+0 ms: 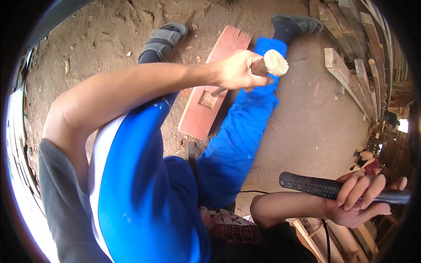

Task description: The person sits on the ground and uses a hammer and chisel to carve a rectangular recess into a small piece of wood. They repeatedly strike the chisel to remove wood chips and deepen the cut.

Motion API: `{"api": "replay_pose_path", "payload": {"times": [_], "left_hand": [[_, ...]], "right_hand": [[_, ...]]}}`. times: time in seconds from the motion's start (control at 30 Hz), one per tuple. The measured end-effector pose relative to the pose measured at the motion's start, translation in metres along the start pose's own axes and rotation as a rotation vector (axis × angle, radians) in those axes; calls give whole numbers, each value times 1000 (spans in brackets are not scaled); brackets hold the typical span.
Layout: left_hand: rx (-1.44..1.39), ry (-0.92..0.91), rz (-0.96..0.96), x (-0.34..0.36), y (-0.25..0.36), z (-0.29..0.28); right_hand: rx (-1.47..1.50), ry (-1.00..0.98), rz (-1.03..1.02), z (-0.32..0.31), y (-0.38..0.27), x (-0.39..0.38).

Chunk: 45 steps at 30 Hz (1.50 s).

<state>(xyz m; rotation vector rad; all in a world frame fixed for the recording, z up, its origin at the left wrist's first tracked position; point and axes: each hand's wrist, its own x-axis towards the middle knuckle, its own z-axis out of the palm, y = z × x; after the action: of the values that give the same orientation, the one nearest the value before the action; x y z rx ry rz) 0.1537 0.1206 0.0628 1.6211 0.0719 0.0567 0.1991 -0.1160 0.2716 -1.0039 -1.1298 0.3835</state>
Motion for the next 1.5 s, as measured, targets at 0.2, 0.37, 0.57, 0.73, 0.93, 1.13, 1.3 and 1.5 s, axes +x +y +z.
{"api": "replay_pose_path", "payload": {"times": [0.2, 0.37, 0.57, 0.73, 0.93, 1.13, 1.3, 1.5], "left_hand": [[-36, -9, 57, 5, -4, 6], [-15, 4, 55, 12, -10, 3], [-32, 7, 5, 5, -9, 2], [-39, 29, 34, 10, -17, 4], [-94, 58, 35, 5, -15, -1], [-77, 53, 54, 8, -15, 0], [-75, 95, 71, 8, -21, 3], [-66, 52, 40, 5, -14, -1]], "right_hand": [[120, 408, 483, 47, 68, -34], [-105, 245, 1025, 14, 18, -6], [-66, 137, 369, 2, -10, 37], [-382, 400, 680, 42, 81, 5], [81, 186, 976, 3, 21, 16], [-93, 178, 262, -8, -4, 44], [-336, 383, 695, 37, 85, -4], [96, 245, 1013, 19, 35, 9]]}}
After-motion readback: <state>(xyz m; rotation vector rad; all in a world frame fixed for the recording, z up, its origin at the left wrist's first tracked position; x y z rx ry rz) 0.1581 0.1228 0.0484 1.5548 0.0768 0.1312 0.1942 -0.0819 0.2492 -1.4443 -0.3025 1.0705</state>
